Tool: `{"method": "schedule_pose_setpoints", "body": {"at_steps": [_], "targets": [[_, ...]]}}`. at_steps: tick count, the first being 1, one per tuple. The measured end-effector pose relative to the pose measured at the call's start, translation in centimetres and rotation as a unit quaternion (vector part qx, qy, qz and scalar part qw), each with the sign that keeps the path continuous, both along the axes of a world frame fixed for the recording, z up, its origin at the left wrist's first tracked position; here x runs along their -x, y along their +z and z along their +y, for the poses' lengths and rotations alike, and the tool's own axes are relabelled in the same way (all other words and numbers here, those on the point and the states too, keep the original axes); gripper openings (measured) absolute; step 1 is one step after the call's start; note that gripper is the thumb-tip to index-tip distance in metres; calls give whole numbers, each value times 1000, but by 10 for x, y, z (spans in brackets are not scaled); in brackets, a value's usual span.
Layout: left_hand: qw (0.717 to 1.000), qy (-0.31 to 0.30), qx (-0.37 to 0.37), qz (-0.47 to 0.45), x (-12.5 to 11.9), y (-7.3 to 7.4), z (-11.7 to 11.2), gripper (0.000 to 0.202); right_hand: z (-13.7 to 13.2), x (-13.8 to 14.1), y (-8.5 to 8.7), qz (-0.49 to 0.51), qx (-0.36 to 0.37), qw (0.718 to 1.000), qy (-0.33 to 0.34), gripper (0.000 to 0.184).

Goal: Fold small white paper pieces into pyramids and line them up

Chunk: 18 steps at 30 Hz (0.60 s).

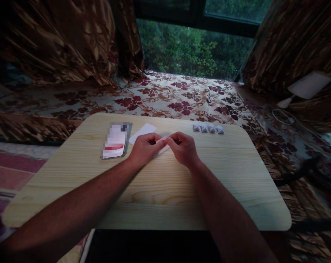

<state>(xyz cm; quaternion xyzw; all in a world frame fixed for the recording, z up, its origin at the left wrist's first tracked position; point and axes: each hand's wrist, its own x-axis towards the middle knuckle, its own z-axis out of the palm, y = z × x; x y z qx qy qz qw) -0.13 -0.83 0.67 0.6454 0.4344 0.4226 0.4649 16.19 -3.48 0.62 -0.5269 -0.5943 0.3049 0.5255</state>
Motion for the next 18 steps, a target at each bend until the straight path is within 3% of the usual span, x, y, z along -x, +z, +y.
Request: {"method": "schedule_pose_setpoints", "body": {"at_steps": [18], "targets": [[1000,11,14,8,-1,1,0,34,1,-1,1,-53,-6,999,-5,18]]}}
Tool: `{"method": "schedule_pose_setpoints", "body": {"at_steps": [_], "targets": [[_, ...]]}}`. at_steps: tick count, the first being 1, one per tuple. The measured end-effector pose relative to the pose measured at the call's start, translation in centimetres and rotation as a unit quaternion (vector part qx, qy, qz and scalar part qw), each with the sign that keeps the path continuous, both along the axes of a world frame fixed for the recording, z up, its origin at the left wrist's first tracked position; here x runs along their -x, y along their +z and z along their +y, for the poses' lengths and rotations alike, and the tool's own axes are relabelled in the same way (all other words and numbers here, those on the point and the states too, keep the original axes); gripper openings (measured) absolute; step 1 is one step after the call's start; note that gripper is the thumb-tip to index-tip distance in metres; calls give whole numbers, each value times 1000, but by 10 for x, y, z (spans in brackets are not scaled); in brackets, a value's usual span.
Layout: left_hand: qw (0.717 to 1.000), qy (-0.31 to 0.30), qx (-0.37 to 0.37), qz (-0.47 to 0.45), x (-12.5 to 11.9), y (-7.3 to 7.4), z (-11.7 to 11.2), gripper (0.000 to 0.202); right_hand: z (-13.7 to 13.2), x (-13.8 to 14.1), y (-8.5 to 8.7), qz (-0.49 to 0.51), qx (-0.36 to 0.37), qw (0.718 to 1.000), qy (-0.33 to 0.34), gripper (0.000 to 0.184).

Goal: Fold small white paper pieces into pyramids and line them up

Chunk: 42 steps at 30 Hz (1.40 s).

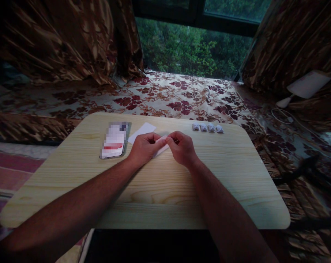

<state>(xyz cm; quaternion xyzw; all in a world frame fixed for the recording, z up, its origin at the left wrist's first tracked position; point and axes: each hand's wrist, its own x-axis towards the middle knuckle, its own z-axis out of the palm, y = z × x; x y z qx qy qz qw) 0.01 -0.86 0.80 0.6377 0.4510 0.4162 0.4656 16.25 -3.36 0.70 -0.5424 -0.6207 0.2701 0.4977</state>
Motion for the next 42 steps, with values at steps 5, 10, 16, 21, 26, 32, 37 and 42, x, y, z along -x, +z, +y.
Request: {"method": "schedule_pose_setpoints", "body": {"at_steps": [5,10,16,21,26,32,37,42], "targets": [[1000,5,-9,9,0,-1,0,35,1,-1,-1,-2,-5,1000,7,17],[1000,4,-12,14,-1,0,0,35,2,-1,-3,4,-3,1000,10,17],[999,6,-36,26,0,0,-1,33,1,1,-2,34,-2,999,1,14],[996,11,-73,52,0,0,-3,32,0,2,1,43,-15,999,-6,11],[994,8,-93,60,0,-1,-4,30,-2,3,4,39,-25,999,-1,11],[988,2,-134,78,1,-4,-6,28,-2,3,3,31,-27,999,4,12],[990,-6,-120,75,1,-4,-5,28,-2,0,3,8,-25,1000,18,10],[995,-22,-80,59,0,-3,-4,31,-4,-1,7,-15,-32,999,29,9]]}}
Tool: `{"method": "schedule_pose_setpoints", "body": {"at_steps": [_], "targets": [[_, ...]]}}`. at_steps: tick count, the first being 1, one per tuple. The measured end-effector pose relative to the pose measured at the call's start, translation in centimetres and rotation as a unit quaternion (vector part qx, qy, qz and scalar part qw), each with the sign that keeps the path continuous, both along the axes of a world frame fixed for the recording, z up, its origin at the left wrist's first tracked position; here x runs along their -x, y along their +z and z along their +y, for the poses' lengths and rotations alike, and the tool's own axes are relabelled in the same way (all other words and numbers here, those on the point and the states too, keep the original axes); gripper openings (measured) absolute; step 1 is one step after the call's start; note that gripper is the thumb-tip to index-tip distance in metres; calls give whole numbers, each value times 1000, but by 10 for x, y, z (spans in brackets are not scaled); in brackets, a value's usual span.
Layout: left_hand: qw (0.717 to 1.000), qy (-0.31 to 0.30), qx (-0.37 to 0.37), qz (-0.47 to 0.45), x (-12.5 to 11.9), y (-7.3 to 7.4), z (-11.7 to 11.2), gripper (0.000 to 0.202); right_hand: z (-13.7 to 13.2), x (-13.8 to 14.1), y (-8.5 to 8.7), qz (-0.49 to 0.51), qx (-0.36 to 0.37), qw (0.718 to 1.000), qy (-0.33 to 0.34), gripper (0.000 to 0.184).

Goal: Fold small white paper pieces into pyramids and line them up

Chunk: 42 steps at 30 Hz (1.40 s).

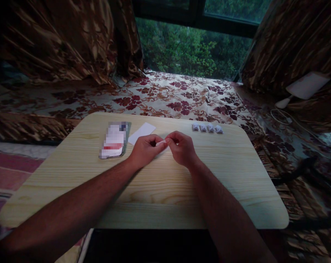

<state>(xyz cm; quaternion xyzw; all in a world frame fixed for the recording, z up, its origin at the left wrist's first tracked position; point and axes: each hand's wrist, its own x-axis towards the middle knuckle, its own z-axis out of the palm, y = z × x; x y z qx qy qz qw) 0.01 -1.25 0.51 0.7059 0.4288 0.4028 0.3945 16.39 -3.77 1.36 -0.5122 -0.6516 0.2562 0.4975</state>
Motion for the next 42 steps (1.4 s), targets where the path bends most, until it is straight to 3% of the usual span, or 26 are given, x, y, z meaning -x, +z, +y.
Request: {"method": "schedule_pose_setpoints", "body": {"at_steps": [19,23,28,31,37,42], "targets": [[1000,-31,1,-2,0,-1,-2,35,-1,-1,2,-117,-14,993,-26,12],[999,-16,36,-30,1,3,1,34,-1,2,2,-70,-11,997,-36,12],[986,37,116,-114,3,2,9,29,6,1,-9,78,19,997,-15,19],[973,36,150,-173,3,-1,12,30,10,0,-15,137,58,989,15,23],[965,-1,184,-185,1,-4,12,30,10,-1,-16,145,73,987,15,14],[967,9,178,-182,0,-3,11,22,9,0,-13,131,68,989,9,17]]}}
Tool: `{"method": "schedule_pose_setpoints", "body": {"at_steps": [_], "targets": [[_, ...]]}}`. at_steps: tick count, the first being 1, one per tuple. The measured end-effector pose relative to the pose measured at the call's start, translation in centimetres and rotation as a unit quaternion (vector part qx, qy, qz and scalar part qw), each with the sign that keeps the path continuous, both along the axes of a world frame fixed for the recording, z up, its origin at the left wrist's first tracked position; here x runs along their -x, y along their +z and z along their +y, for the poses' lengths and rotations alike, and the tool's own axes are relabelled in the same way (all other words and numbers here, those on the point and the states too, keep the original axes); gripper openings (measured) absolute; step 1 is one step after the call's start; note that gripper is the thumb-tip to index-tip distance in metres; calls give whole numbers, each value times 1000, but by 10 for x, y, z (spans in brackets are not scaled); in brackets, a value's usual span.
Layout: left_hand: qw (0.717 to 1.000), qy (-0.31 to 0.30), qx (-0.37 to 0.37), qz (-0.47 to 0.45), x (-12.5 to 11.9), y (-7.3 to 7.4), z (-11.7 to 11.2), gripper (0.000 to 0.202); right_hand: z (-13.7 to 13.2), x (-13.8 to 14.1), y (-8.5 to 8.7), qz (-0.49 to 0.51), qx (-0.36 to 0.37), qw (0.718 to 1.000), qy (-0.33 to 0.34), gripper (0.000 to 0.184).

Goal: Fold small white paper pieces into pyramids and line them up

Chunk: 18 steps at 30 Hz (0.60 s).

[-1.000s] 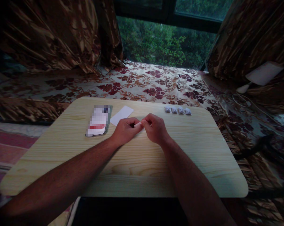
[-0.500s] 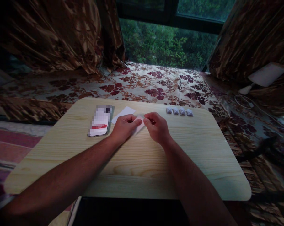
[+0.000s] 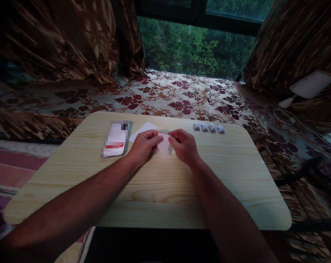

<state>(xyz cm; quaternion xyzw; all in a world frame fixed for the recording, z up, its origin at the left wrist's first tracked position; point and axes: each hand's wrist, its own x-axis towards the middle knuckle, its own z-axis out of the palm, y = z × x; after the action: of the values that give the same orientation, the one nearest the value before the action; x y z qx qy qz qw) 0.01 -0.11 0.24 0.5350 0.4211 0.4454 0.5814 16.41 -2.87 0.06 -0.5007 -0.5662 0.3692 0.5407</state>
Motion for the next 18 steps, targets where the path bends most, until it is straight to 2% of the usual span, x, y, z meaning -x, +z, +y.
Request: {"method": "schedule_pose_setpoints", "body": {"at_steps": [2,5,11,13,18], "targets": [[1000,11,-4,-5,0,0,0,24,-1,2,2,7,-1,1000,5,22],[999,29,-32,2,1,0,1,37,-3,3,3,2,-7,1000,13,34],[992,73,-80,60,3,2,1,45,-6,3,0,-115,-22,993,17,69],[992,69,-79,67,2,3,0,44,-4,2,-3,-144,-39,989,-2,65],[997,42,-50,45,0,4,-3,42,0,-1,-6,-120,-53,990,-50,31]]}}
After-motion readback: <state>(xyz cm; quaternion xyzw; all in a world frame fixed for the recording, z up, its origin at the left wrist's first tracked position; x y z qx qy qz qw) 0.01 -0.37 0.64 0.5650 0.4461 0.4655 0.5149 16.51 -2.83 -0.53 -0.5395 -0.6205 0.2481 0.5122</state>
